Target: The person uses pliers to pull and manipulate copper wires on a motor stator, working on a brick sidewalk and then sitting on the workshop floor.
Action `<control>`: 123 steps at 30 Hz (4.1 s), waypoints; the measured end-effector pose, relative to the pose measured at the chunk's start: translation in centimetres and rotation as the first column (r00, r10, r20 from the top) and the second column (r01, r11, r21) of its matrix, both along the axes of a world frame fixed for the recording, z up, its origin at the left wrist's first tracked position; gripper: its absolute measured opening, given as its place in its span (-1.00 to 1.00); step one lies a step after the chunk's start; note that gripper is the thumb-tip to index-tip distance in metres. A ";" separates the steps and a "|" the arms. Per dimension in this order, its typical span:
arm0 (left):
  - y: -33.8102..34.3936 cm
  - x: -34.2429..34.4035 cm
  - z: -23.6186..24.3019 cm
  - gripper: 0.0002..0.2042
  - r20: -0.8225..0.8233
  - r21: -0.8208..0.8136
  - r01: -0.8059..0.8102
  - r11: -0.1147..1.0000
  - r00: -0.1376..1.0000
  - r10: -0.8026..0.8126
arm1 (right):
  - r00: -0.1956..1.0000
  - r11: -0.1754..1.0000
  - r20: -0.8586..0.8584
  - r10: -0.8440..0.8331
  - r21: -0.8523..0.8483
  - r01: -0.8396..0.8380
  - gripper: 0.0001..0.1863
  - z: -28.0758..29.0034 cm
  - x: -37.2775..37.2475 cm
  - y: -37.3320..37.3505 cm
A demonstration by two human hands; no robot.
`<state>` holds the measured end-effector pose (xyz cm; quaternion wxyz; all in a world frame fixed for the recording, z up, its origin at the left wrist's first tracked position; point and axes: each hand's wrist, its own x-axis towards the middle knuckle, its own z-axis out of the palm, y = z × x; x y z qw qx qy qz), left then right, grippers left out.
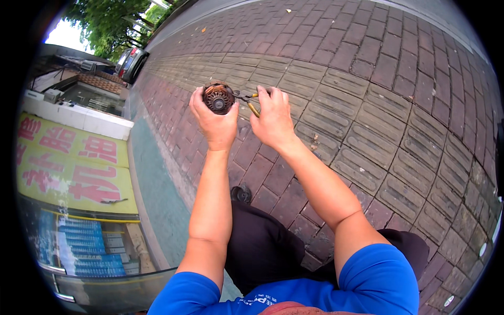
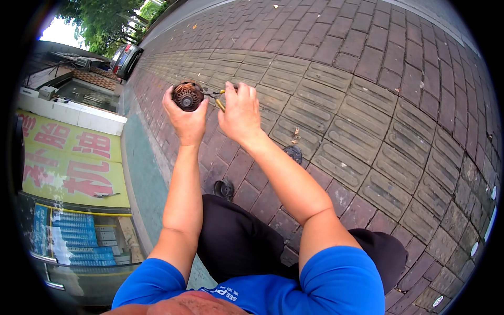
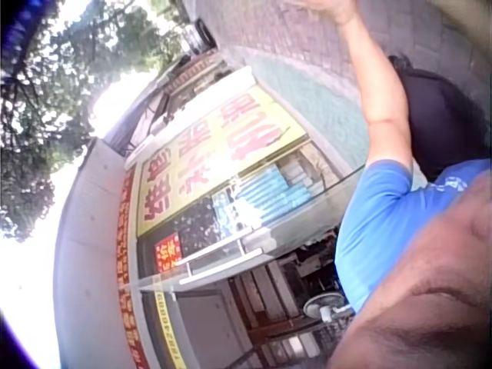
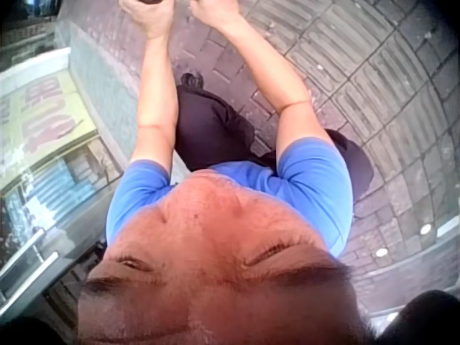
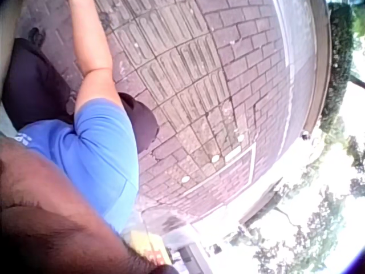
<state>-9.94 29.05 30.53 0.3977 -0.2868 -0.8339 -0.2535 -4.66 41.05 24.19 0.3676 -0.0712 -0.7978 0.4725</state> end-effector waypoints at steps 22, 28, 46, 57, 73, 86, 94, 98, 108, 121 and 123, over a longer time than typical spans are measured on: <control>1.1 0.8 -0.2 -0.18 -0.176 -0.139 -0.028 0.990 0.984 0.003 | 0.980 0.946 0.117 -0.160 0.301 0.118 -0.42 0.0 -0.6 -1.1; 0.8 0.7 -0.4 -0.18 -0.153 -0.143 -0.061 0.988 0.988 0.038 | 0.981 0.955 0.177 -0.083 0.297 0.027 -0.43 0.0 -0.5 -1.1; 0.6 -0.4 -0.8 -0.19 -0.032 -0.111 0.030 0.993 0.999 -0.034 | 0.921 0.970 0.302 0.245 -0.074 -0.234 -0.77 -0.1 0.0 -0.1; -0.2 -1.4 -1.9 -0.17 0.230 0.069 -0.010 0.998 0.973 -0.006 | 0.804 0.827 0.255 0.537 -0.346 -0.443 -0.72 0.4 -0.6 0.9; 0.3 -1.2 -2.1 -0.15 0.259 0.069 -0.018 0.997 0.966 -0.001 | 0.898 0.981 0.394 0.194 -0.059 -0.186 -0.60 0.4 0.2 0.6; -2.1 -3.3 -2.5 -0.65 0.420 0.905 -0.092 0.415 0.050 -0.906 | 0.874 0.793 -0.003 0.485 -0.420 -0.441 -0.68 -0.9 -1.9 0.8; -1.2 -2.6 -1.8 -0.37 0.332 0.914 -0.248 0.321 0.001 -0.943 | 0.898 0.869 0.162 0.410 -0.369 -0.330 -0.57 0.3 -0.9 1.7; -0.9 -2.4 -1.7 -0.31 0.346 0.891 -0.325 0.316 0.037 -0.937 | 0.904 0.901 0.201 0.377 -0.305 -0.308 -0.56 0.3 -0.7 2.4; -1.2 -2.7 -1.9 -0.28 0.340 0.846 -0.500 0.183 0.243 -0.908 | 0.918 0.928 0.184 0.351 0.062 -0.367 -0.66 -0.5 -0.2 0.0; -1.5 -2.4 -1.5 -0.07 0.296 0.834 -0.527 0.163 0.178 -0.938 | 0.880 0.873 0.134 0.455 -0.259 -0.413 -0.52 -0.4 -0.7 0.0; -1.4 -2.2 -1.4 -0.07 0.320 0.824 -0.540 0.170 0.197 -0.926 | 0.907 0.902 0.117 0.405 -0.214 -0.375 -0.49 -0.3 -0.2 -0.2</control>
